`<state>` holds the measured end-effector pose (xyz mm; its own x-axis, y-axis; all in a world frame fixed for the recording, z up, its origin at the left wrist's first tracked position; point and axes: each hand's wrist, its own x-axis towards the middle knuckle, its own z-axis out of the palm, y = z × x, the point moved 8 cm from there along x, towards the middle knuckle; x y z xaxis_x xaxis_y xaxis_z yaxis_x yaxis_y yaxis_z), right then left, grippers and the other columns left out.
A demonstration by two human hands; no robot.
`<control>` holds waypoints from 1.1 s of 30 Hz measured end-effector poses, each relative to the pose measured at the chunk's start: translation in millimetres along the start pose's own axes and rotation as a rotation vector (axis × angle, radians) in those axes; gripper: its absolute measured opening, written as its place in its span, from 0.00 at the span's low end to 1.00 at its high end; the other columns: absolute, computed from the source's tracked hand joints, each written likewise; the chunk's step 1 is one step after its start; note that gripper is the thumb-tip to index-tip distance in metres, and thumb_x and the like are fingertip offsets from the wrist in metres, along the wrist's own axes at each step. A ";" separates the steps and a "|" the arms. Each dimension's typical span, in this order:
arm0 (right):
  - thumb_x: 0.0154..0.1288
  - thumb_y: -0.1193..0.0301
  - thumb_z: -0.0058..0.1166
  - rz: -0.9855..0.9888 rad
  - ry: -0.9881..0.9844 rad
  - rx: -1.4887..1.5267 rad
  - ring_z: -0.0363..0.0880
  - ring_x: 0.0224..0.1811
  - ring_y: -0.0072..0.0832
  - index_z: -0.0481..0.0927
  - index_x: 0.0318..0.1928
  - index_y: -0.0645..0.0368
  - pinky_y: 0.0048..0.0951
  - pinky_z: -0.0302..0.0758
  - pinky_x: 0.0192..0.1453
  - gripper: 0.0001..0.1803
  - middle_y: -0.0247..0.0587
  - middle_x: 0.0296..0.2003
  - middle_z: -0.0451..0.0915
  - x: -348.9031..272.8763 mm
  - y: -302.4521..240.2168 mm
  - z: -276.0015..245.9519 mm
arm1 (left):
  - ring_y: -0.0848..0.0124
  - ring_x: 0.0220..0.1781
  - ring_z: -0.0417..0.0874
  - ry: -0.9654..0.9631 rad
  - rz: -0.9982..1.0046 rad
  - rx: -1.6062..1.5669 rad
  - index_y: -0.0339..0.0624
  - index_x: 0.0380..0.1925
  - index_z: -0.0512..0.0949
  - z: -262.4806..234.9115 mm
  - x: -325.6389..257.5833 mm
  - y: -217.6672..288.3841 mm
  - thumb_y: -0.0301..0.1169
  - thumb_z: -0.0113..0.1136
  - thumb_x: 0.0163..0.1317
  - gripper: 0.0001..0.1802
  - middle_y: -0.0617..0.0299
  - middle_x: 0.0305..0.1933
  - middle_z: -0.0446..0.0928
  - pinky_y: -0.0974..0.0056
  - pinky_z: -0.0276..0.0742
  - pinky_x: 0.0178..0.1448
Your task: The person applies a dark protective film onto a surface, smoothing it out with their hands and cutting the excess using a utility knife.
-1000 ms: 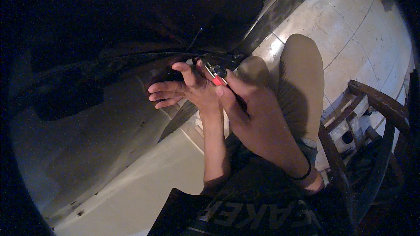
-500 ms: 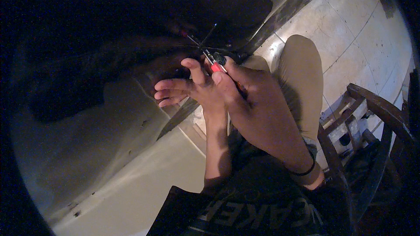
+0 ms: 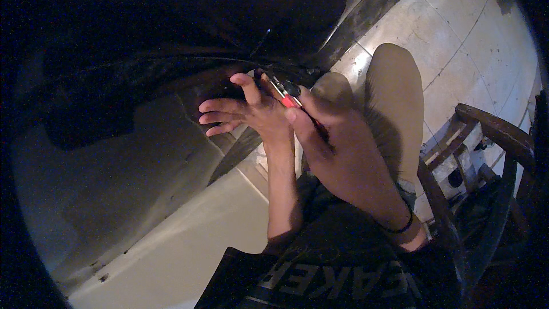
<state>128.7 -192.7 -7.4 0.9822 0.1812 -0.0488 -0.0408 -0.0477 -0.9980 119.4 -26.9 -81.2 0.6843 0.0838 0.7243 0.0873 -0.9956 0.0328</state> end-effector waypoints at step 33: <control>0.73 0.71 0.66 -0.299 0.196 -0.207 0.86 0.43 0.46 0.82 0.55 0.71 0.41 0.81 0.46 0.17 0.54 0.45 0.85 -4.6 -4.9 3.8 | 0.36 0.85 0.11 0.052 0.017 0.062 0.66 0.84 0.50 -5.6 5.6 2.1 0.49 0.66 0.72 0.47 0.34 0.86 0.18 0.24 0.03 0.74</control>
<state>123.7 -189.6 -2.5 0.9624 0.0273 0.2704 0.2696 -0.2212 -0.9372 119.4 -28.8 -73.1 0.6478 0.0628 0.7592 0.1213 -0.9924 -0.0214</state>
